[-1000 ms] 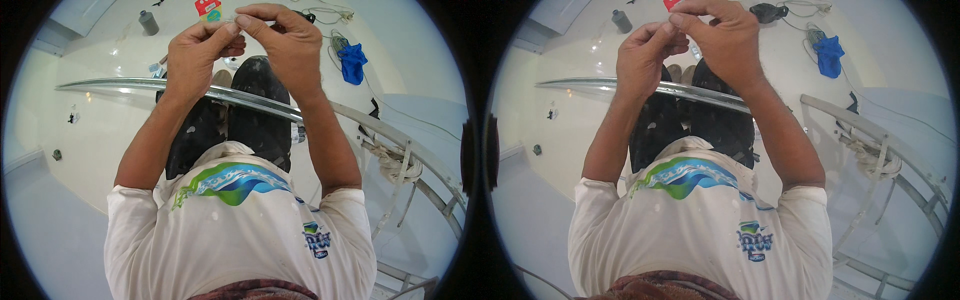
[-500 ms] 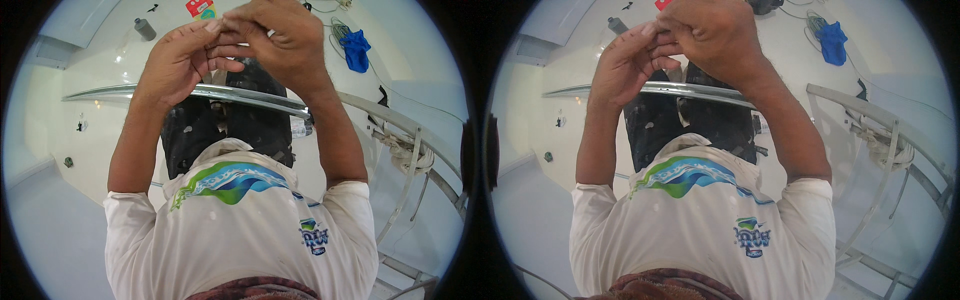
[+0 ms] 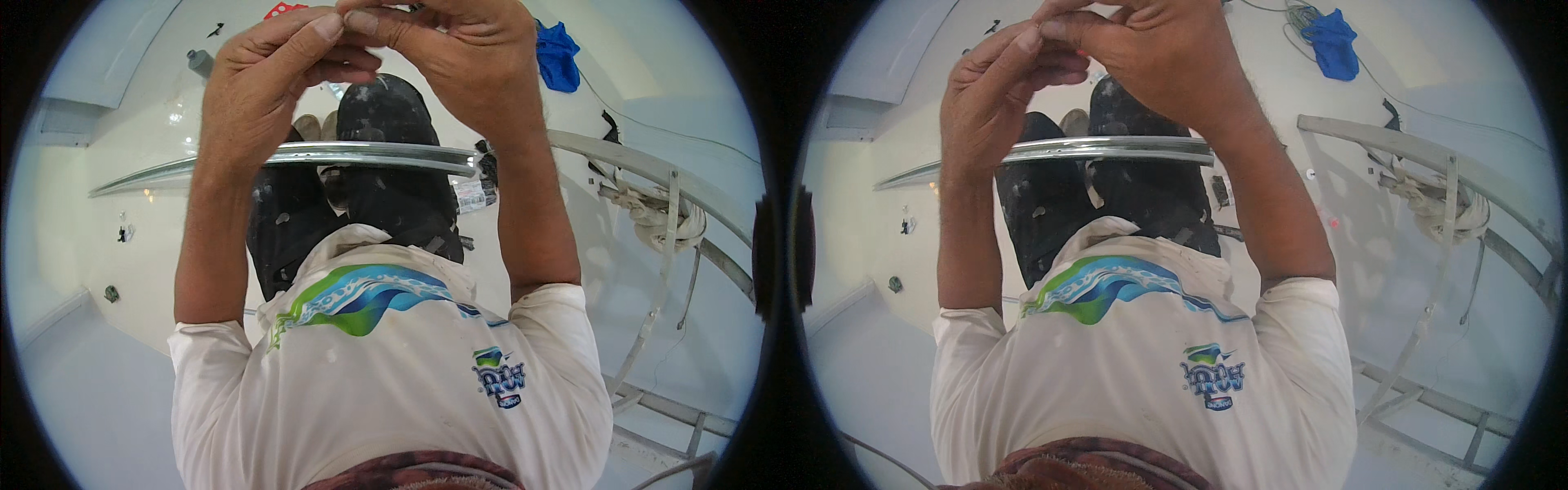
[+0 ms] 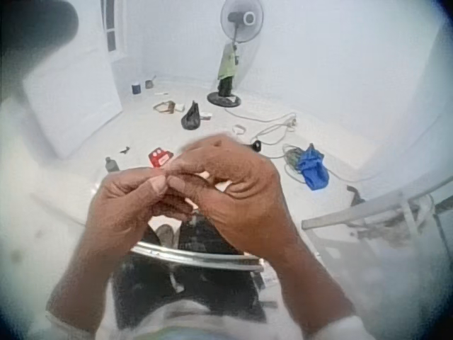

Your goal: The person sits on the floor and assembles a long metal rod by attaching small metal brackets and fasteners. They handle the rod and brackets by hand, positioning and securing the components along the rod's length.

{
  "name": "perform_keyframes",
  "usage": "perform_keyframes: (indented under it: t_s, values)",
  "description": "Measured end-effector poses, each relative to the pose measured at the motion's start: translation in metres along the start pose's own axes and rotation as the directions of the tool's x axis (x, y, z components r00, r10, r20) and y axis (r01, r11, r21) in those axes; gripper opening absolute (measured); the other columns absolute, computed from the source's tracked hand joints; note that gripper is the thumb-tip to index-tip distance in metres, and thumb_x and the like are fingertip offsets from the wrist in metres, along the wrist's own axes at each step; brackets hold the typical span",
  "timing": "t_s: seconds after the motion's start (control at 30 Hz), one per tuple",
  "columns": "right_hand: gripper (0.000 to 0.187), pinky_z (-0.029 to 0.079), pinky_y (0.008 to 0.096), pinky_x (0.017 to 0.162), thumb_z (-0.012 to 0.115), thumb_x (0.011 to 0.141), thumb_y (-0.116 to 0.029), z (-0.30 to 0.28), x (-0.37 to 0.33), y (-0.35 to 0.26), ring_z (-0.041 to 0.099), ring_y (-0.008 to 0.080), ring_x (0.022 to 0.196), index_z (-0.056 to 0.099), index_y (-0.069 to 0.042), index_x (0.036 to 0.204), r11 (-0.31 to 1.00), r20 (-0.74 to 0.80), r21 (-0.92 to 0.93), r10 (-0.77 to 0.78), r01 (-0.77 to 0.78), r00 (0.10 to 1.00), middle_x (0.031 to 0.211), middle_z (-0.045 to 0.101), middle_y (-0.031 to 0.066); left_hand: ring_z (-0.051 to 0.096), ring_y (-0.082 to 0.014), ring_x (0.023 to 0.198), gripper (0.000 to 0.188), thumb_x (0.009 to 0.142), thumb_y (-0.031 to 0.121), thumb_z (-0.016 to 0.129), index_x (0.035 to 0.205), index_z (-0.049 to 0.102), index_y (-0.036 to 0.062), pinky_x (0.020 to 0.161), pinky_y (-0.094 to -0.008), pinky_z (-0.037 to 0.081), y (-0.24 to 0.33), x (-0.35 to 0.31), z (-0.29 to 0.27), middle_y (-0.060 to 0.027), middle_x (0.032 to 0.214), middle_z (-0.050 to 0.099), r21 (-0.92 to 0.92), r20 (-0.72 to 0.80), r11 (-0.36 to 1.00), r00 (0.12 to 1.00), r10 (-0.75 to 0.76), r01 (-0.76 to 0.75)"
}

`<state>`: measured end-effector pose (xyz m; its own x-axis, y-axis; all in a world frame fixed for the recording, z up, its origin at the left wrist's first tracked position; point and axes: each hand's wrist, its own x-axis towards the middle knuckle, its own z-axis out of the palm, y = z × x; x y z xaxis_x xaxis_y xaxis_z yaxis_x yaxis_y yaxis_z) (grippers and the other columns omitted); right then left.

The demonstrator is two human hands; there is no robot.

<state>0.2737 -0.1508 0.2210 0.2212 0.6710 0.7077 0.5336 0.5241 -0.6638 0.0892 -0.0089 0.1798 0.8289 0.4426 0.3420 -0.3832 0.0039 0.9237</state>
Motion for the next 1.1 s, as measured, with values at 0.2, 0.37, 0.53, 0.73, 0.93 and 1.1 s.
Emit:
perform_keyframes:
  t_s: [0.2,0.37,0.53,0.73,0.93,1.1]
  values:
    - [0.013,0.058,0.0287,0.071,0.084,0.100,0.002,-0.013,0.003,-0.032,0.073,0.0093,0.083,0.082,-0.001,0.112,0.939,0.129,-0.342,-0.001,0.045,0.992,0.106,0.081,0.0060,0.084,-0.0220,0.095,0.026,0.110,0.023,0.080,0.120,0.084,-0.0006,0.087,-0.0340,0.068,0.014,0.007,-0.020,-0.0152,0.105,0.085,0.351,-0.085,0.915,0.980,-0.179,0.198]
    - [0.022,0.062,0.0242,0.074,0.085,0.103,-0.007,-0.041,-0.024,-0.026,0.076,0.0088,0.089,0.084,-0.007,0.125,0.952,0.015,-0.264,0.165,-0.155,0.986,0.111,0.084,0.0048,0.077,-0.0155,0.094,0.010,0.103,0.015,0.088,0.108,0.085,0.0054,0.083,-0.0333,0.063,-0.013,-0.014,-0.020,-0.0049,0.101,0.082,0.511,0.063,0.859,0.998,-0.014,-0.021]
    - [0.023,0.049,0.0289,0.065,0.074,0.114,-0.025,-0.118,-0.067,0.003,0.064,0.0058,0.078,0.086,-0.005,0.120,0.629,-0.342,-0.606,0.347,-0.487,0.873,0.093,0.080,0.0014,0.079,-0.0245,0.099,0.025,0.094,0.003,0.088,0.113,0.088,0.0182,0.088,-0.0396,0.066,-0.032,-0.050,-0.042,-0.0064,0.106,0.080,0.819,0.333,0.537,0.930,-0.156,-0.204]
    - [0.013,0.059,0.0475,0.082,0.074,0.104,-0.016,-0.185,-0.202,0.074,0.078,0.0363,0.086,0.075,-0.005,0.110,0.205,-0.347,-0.780,0.645,-0.592,0.681,0.091,0.079,0.0149,0.079,-0.0252,0.104,0.025,0.089,0.009,0.089,0.113,0.085,0.0161,0.090,-0.0411,0.066,-0.040,-0.045,-0.042,-0.0059,0.105,0.078,0.815,0.519,0.407,0.832,-0.194,-0.413]
    - [0.016,0.059,0.0362,0.062,0.081,0.096,-0.005,-0.178,-0.370,0.148,0.075,0.0194,0.071,0.074,-0.004,0.111,0.248,-0.268,-0.606,0.831,-0.756,0.487,0.085,0.079,0.0116,0.077,-0.0271,0.092,0.019,0.086,0.008,0.085,0.102,0.076,0.0085,0.081,-0.0410,0.065,-0.045,-0.045,-0.036,-0.0068,0.097,0.074,0.693,0.690,0.260,0.723,0.031,-0.673]
    - [0.013,0.061,0.0381,0.062,0.084,0.092,-0.006,-0.151,-0.446,0.184,0.077,0.0222,0.068,0.081,-0.003,0.105,0.225,-0.079,-0.834,0.855,-0.503,0.513,0.082,0.079,0.0128,0.075,-0.0286,0.093,0.022,0.088,0.008,0.083,0.107,0.071,0.0084,0.080,-0.0438,0.064,-0.055,-0.053,-0.028,-0.0084,0.099,0.072,0.738,0.619,0.270,0.780,0.094,-0.618]
